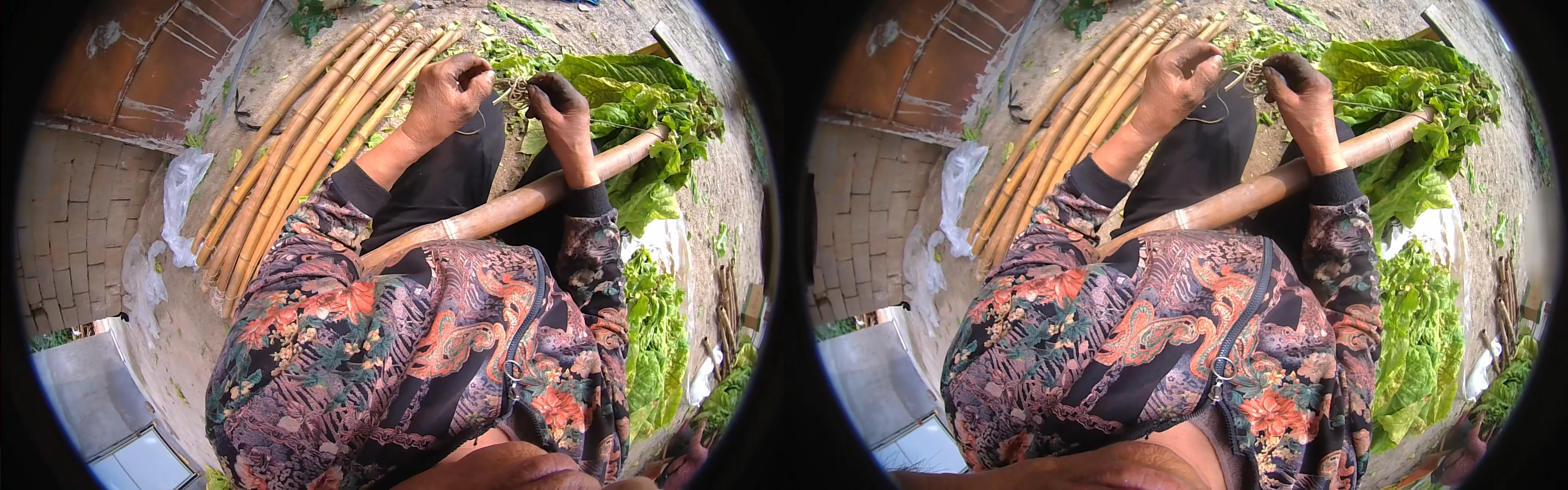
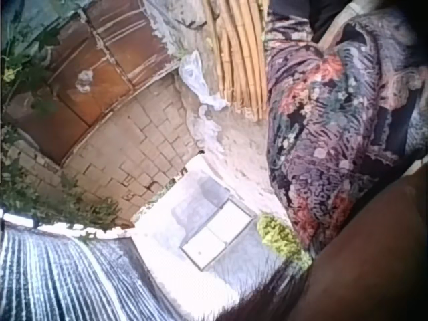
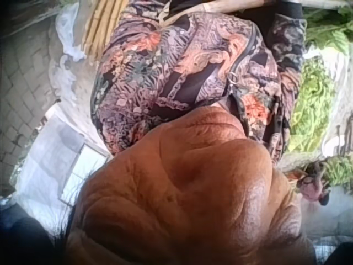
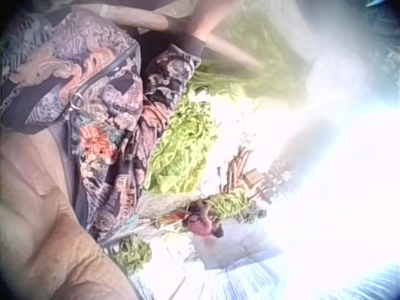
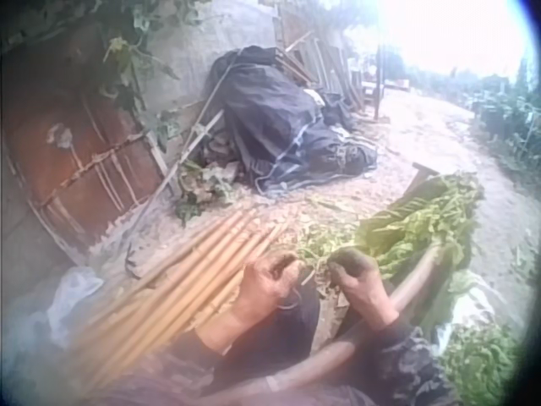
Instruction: The person sits on the ground and repeatedly gathers leafy green vegetables, wraps them around a bamboo stick, and secures them with a thin string. The person ties the string around the bundle and places the completed bundle aside.
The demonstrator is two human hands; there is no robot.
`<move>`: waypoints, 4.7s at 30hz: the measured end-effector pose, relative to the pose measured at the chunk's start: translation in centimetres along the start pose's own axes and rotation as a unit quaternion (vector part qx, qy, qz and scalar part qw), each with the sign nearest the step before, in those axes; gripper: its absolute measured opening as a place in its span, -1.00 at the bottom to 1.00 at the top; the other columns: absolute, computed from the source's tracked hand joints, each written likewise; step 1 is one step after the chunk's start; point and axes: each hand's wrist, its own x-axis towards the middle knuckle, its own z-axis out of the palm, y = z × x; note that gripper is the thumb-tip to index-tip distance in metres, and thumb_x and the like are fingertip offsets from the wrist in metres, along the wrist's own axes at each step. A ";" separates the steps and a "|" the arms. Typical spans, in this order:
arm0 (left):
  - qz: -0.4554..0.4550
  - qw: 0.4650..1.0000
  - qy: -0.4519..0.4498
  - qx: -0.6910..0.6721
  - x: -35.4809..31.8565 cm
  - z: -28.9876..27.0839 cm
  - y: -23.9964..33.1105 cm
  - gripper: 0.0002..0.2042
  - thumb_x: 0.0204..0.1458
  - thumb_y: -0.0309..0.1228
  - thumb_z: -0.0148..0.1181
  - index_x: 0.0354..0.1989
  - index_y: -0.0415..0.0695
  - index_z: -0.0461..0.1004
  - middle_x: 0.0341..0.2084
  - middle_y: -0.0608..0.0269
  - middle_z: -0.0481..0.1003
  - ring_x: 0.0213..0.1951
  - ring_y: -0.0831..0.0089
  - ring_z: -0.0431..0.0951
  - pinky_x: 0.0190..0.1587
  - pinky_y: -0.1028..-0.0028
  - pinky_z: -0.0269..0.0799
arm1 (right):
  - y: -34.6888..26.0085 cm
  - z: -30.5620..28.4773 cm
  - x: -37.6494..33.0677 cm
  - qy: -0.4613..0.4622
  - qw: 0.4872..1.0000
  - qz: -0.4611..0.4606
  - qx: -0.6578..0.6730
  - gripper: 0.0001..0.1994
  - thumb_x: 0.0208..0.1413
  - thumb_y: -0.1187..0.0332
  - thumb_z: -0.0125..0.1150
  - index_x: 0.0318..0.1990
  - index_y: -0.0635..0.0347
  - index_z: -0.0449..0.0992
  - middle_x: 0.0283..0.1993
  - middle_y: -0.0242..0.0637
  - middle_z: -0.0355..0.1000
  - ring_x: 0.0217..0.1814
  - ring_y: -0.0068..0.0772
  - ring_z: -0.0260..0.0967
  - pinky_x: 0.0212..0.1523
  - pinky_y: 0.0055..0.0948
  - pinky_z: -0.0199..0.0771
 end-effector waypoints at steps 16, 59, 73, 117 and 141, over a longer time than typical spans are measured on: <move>-0.012 0.967 -0.250 0.039 1.7 -3.4 -2.9 -0.82 -0.02 -0.38 0.16 -0.34 -0.25 0.54 -0.59 0.13 0.51 -0.53 0.44 0.47 -0.41 0.43 0.36 | 0.2 0.2 0.5 0.065 0.956 -0.103 -0.268 -0.94 0.01 0.50 0.14 -0.36 0.29 0.44 -0.45 -0.04 0.43 -0.42 -0.10 0.43 -0.37 -0.39 0.40; -0.014 0.873 -0.210 0.441 0.8 -10.3 -7.6 -0.85 -0.17 -0.38 0.19 -0.45 -0.18 0.53 -0.40 0.12 0.50 -0.28 0.14 0.52 -0.21 0.19 0.39 | 0.2 -1.8 1.7 -0.074 0.988 0.132 0.033 -0.72 0.21 0.23 0.03 -0.29 0.33 0.47 -0.59 -0.49 0.28 -0.58 -0.68 0.18 -0.53 -0.64 0.18; 0.243 0.941 -0.025 0.236 4.1 1.2 -1.7 -0.91 -0.18 -0.44 0.19 -0.46 -0.12 0.50 -0.44 0.24 0.46 -0.36 0.26 0.50 -0.29 0.35 0.43 | -0.5 -1.7 1.5 -0.089 0.985 0.149 0.015 -0.70 0.17 0.23 0.07 -0.21 0.36 0.48 -0.57 -0.45 0.32 -0.58 -0.68 0.20 -0.55 -0.64 0.18; -0.176 0.843 0.504 -0.072 -10.2 -40.1 -13.0 -0.75 0.15 -0.28 -0.11 -0.48 -0.13 0.39 -0.71 0.31 0.30 -0.79 0.50 0.20 -0.79 0.47 0.05 | 1.7 -2.1 1.7 -0.089 0.972 0.144 -0.164 -0.76 0.08 0.36 0.16 -0.25 0.43 0.49 -0.58 -0.34 0.39 -0.65 -0.61 0.25 -0.63 -0.56 0.28; -0.186 0.882 -0.419 -0.105 8.0 0.5 -0.7 -0.58 0.17 -0.20 0.00 0.10 -0.23 0.28 -0.12 0.20 0.48 -0.18 0.51 0.48 -0.09 0.52 0.36 | -4.8 0.8 -3.2 -0.014 0.758 -0.183 -0.626 -0.92 -0.17 0.41 0.12 -0.46 0.15 0.42 -0.45 -0.30 0.35 -0.50 -0.36 0.43 -0.56 -0.43 0.42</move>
